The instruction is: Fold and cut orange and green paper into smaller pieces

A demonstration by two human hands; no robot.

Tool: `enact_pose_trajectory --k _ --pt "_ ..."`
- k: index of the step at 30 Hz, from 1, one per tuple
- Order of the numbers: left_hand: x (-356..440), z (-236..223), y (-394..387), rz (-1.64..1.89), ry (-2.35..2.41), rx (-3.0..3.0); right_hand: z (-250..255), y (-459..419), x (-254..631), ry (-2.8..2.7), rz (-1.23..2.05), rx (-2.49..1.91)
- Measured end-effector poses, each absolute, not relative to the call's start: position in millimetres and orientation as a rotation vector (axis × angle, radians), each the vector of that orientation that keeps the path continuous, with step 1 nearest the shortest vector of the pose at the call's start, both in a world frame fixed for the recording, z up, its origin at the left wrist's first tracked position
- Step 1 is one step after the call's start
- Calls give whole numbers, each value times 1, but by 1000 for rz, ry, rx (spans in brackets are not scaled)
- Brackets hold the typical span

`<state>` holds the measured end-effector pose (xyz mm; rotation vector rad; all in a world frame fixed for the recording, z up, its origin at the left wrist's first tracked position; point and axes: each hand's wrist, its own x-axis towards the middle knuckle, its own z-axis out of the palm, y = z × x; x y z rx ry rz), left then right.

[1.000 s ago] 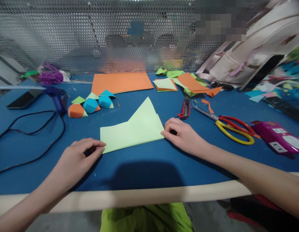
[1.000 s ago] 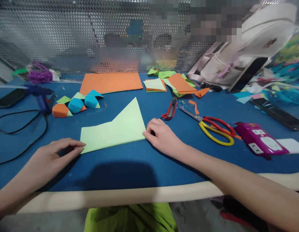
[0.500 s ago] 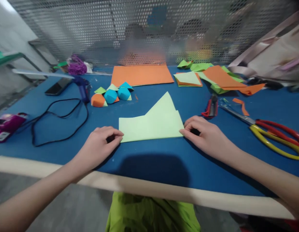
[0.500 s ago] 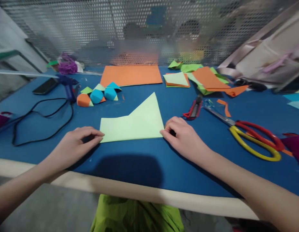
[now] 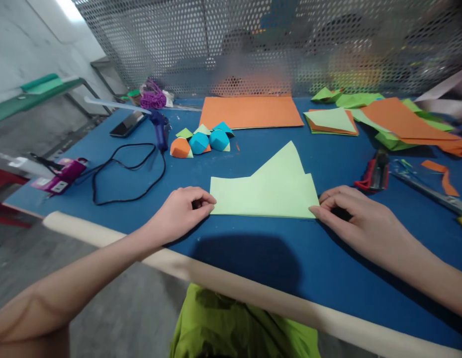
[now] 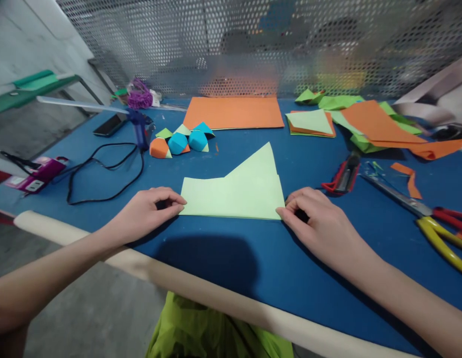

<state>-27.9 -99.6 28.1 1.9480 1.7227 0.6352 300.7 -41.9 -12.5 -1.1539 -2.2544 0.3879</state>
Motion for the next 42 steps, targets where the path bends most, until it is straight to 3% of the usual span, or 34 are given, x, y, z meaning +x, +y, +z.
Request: enact_pose_trajectory --k 42 --pt "-30 22 -98 617 1632 2219 -18 -39 302 -2258 291 -1116"
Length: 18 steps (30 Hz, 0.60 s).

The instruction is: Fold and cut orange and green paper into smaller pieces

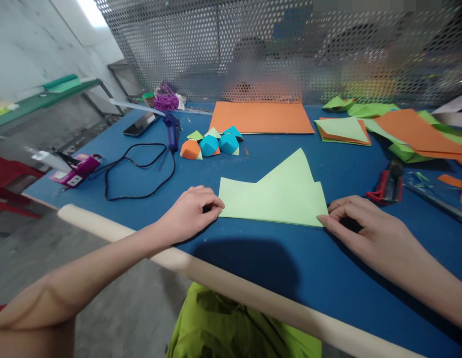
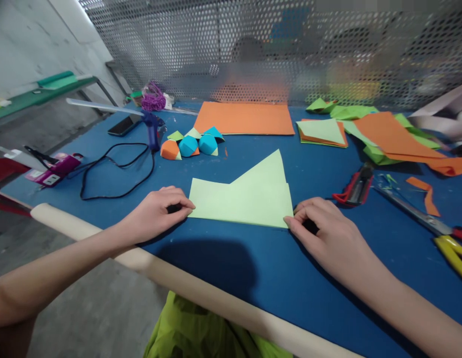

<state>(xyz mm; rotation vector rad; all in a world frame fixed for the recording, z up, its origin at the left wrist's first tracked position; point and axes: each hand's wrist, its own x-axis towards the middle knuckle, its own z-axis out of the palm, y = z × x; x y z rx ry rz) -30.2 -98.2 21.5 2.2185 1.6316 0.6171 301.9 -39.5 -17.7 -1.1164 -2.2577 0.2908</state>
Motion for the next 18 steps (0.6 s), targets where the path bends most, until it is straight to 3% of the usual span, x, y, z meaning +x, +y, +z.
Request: enact_pose_trajectory --k 18 --pt "-33 24 -94 694 1570 2014 -18 -40 303 -2274 285 -1127"
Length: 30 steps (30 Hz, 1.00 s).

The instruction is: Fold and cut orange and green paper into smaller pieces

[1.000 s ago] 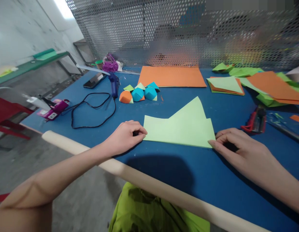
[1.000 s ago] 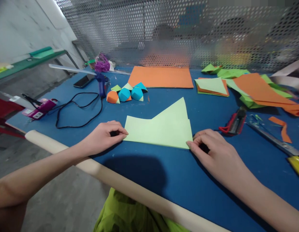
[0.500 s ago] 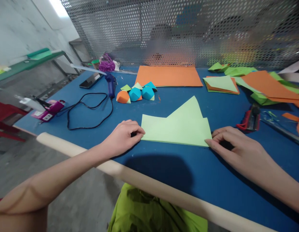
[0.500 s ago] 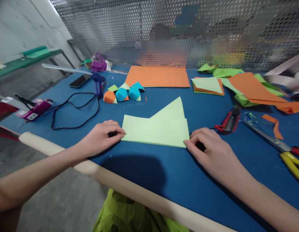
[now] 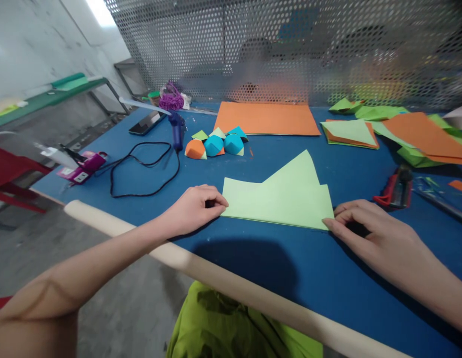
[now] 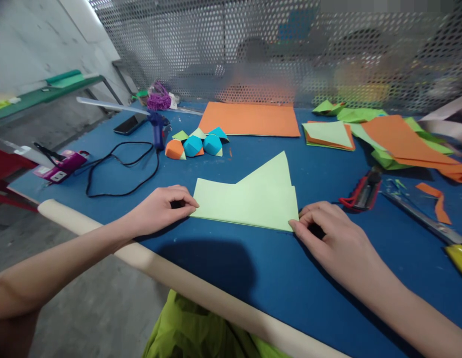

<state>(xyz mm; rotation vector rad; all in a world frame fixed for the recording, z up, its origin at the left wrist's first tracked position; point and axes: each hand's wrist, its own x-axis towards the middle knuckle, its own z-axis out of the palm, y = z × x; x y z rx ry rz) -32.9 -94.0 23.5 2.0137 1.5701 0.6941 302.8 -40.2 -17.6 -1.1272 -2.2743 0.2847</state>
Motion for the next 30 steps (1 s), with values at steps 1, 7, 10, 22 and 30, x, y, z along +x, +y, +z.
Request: enact_pose_trajectory --k 1,7,10,22,30 --pt "-33 23 -94 696 1565 2030 -18 -40 302 -2277 286 -1129" --pt "-33 22 -96 638 1578 2186 -16 -41 302 -2260 307 -1112" --pt "-32 21 -98 582 1591 2278 -15 -41 302 -2266 306 -1122" --pt "-36 18 -101 451 1601 2559 -15 -41 302 -2265 306 -1130" --pt "-36 19 -98 293 1349 2924 -14 -42 302 -2233 276 -1154"
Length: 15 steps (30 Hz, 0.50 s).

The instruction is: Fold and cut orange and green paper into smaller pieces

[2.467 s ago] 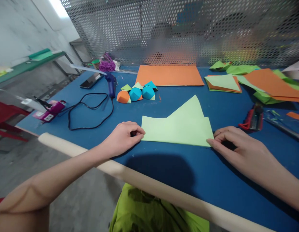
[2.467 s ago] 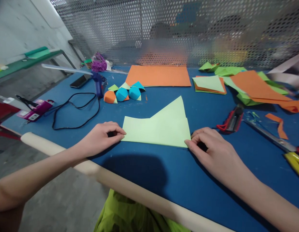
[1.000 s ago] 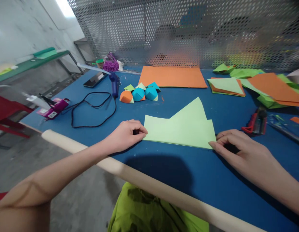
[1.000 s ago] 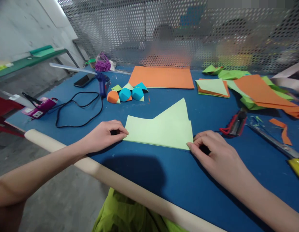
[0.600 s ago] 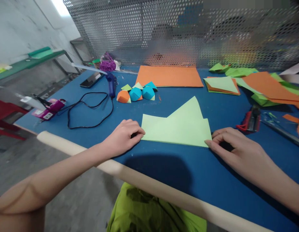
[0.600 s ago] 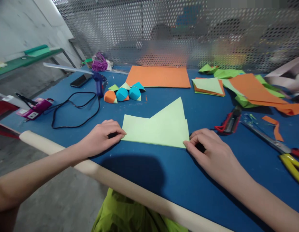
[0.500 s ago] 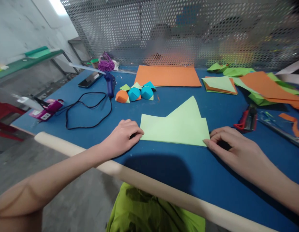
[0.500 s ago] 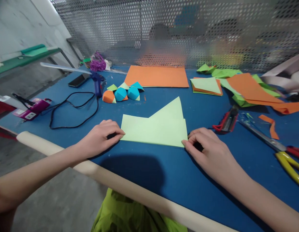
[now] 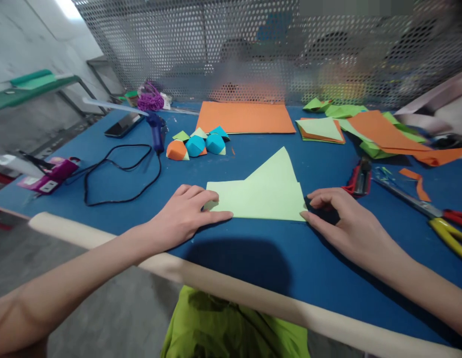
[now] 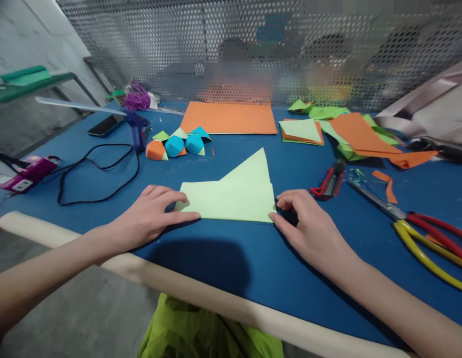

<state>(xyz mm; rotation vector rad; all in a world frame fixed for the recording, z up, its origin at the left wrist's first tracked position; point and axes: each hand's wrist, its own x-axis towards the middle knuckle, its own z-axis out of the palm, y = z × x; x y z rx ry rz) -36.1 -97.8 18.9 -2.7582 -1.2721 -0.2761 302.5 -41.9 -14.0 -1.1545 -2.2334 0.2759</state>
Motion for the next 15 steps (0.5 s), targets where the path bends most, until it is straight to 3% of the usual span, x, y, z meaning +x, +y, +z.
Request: enact_pose_trajectory --k 9,15 --pt "-33 22 -95 -185 -1077 -2779 -7 -40 301 -2600 -174 -742" --pt "-31 22 -93 -152 -1018 -2772 -4 -32 301 -2769 -120 -605"
